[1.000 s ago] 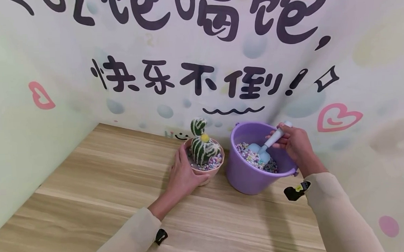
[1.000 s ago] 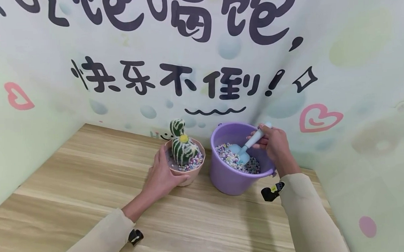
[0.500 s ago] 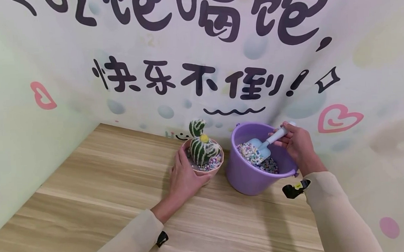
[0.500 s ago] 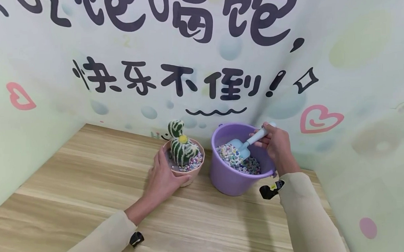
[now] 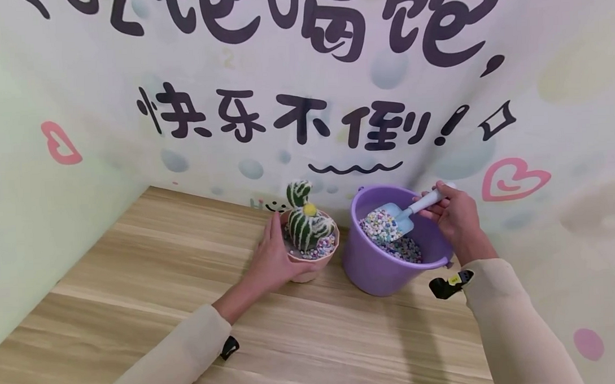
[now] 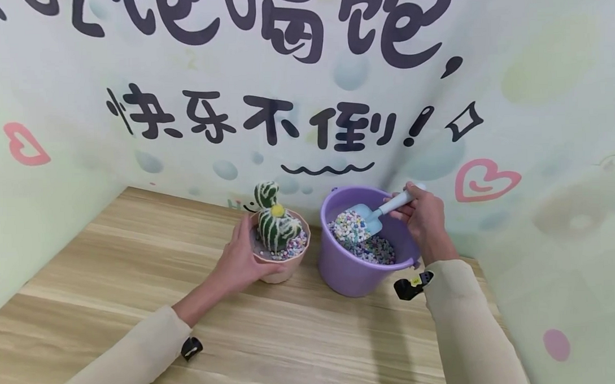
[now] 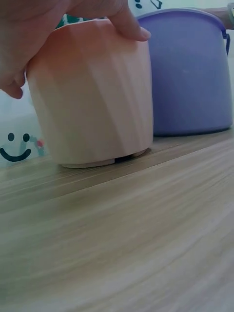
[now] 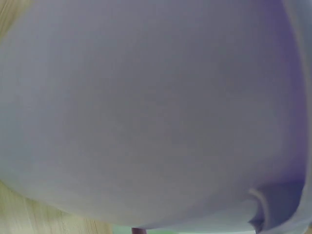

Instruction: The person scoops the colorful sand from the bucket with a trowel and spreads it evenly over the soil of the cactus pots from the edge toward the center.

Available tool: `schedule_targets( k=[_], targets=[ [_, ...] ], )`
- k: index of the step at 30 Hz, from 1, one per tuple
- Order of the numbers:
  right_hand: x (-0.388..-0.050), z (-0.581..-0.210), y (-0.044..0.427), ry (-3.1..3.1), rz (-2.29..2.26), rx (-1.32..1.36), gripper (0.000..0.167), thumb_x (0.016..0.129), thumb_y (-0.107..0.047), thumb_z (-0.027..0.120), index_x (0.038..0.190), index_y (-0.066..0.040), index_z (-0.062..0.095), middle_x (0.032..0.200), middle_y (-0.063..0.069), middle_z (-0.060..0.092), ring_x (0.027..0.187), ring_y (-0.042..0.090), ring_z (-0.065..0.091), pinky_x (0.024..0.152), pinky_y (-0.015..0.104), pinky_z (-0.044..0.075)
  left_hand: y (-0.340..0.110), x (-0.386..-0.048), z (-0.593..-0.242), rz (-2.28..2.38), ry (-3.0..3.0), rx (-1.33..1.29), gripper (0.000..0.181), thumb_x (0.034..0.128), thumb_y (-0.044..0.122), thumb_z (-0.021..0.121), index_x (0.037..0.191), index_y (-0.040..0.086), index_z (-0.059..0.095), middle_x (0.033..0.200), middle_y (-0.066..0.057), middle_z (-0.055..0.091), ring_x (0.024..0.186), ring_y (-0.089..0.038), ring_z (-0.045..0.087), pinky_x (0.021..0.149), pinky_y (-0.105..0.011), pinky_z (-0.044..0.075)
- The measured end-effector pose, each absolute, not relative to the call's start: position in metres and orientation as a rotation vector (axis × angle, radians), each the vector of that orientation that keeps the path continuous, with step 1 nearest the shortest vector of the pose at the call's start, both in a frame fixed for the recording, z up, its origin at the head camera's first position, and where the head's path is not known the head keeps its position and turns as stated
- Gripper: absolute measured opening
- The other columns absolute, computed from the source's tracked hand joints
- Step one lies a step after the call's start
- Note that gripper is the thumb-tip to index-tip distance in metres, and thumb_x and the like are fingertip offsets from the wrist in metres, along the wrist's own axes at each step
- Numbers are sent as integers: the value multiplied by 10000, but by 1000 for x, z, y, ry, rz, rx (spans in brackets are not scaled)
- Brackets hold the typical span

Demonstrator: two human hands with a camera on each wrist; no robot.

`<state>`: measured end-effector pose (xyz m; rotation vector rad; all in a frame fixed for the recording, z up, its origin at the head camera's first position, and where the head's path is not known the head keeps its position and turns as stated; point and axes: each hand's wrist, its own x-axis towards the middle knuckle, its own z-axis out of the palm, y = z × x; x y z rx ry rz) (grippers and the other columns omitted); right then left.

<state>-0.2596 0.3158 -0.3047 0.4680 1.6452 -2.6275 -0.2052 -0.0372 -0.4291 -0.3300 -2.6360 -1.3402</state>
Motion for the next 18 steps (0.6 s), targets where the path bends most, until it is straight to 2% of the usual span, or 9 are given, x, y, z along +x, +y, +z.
schedule_targets(
  k=[7, 18],
  targets=[
    [-258, -303, 317, 1616, -2682, 553, 218, 970, -202, 590, 1121, -62, 517, 809, 144, 727, 744, 320, 729, 592, 410, 577, -40, -208, -428, -1404, -2622, -377, 1344, 609, 438, 911, 1546, 31, 37, 1577, -201, 168, 1432, -358, 246, 1143, -517, 258],
    [-252, -301, 314, 1488, -2771, 598, 223, 957, -211, 616, 1135, -94, 552, 822, 144, 731, 777, 302, 732, 619, 422, 577, -33, -205, -432, -1424, -2546, -337, 1329, 601, 407, 922, 1554, 83, 53, 1578, -166, 181, 1411, -320, 299, 1119, -494, 312]
  ],
)
